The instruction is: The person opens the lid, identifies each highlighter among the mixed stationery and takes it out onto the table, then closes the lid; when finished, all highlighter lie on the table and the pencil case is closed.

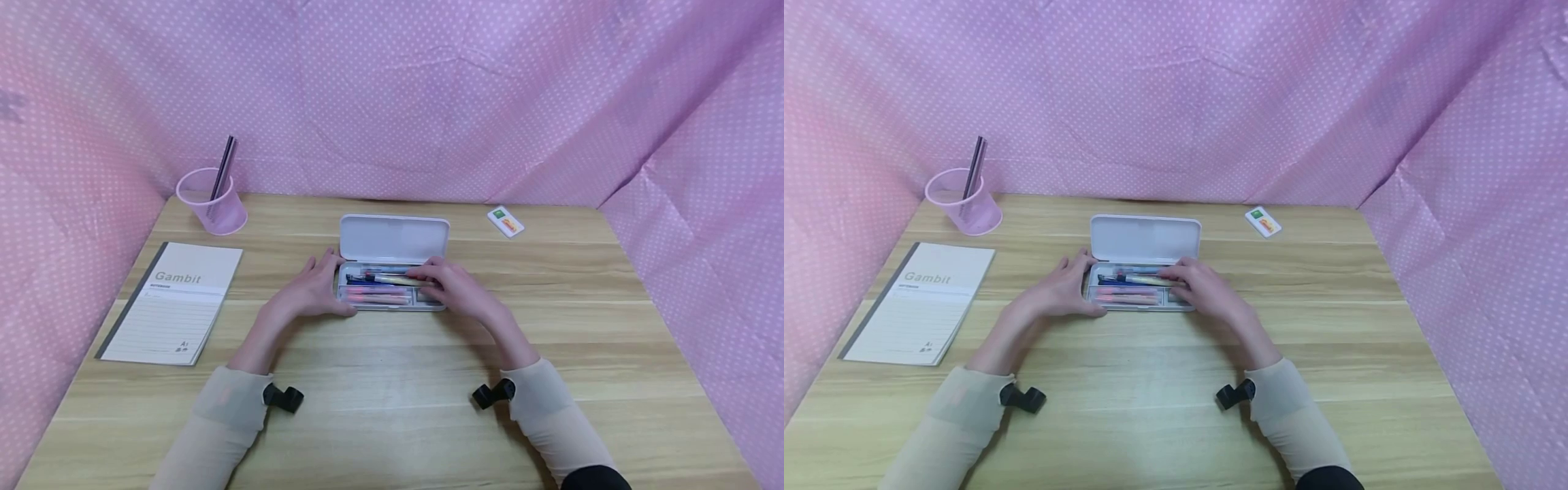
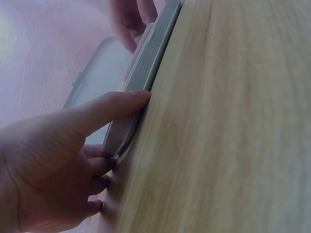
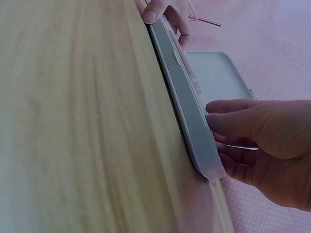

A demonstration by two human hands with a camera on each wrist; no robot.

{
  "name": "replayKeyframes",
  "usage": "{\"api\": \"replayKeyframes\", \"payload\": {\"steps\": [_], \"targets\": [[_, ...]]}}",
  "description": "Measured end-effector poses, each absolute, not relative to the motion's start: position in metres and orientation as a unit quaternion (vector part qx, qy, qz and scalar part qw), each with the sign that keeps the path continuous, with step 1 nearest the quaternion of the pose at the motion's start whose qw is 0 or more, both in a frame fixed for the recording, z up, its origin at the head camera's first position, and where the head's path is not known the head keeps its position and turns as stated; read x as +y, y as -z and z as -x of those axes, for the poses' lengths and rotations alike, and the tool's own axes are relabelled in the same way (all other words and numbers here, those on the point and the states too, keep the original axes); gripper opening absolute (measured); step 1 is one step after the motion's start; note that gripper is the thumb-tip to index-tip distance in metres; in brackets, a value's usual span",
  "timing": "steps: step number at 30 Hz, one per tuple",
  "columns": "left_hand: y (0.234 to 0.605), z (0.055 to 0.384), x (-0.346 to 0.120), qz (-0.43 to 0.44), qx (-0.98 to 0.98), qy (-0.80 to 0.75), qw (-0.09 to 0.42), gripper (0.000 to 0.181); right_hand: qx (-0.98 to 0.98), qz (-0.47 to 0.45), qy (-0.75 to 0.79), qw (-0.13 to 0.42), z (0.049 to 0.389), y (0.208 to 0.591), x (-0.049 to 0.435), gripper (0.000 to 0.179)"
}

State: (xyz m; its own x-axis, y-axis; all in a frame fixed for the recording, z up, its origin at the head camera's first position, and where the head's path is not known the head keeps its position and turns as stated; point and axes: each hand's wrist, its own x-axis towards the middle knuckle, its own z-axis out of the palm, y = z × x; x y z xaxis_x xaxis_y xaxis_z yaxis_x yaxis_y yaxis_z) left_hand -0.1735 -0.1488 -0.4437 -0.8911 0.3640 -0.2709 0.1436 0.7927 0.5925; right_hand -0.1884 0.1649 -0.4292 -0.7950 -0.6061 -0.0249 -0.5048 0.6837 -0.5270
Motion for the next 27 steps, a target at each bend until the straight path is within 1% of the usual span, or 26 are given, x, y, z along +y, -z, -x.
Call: {"api": "replayKeyframes", "payload": {"steps": [9, 27], "targets": [[0.4437, 0.1728, -0.1492, -0.131, 0.928, -0.293, 0.190, 0.102, 0.913, 0.308, 0.251, 0.089, 0.1885, 0.4313, 0.1631, 0.030], [0.4463, 0.1751, -0.1491, -0.132, 0.929, -0.289, 0.190, 0.102, 0.911, 0.315, 0.256, 0.074, 0.1895, 0.4306, 0.1617, 0.031]]}}
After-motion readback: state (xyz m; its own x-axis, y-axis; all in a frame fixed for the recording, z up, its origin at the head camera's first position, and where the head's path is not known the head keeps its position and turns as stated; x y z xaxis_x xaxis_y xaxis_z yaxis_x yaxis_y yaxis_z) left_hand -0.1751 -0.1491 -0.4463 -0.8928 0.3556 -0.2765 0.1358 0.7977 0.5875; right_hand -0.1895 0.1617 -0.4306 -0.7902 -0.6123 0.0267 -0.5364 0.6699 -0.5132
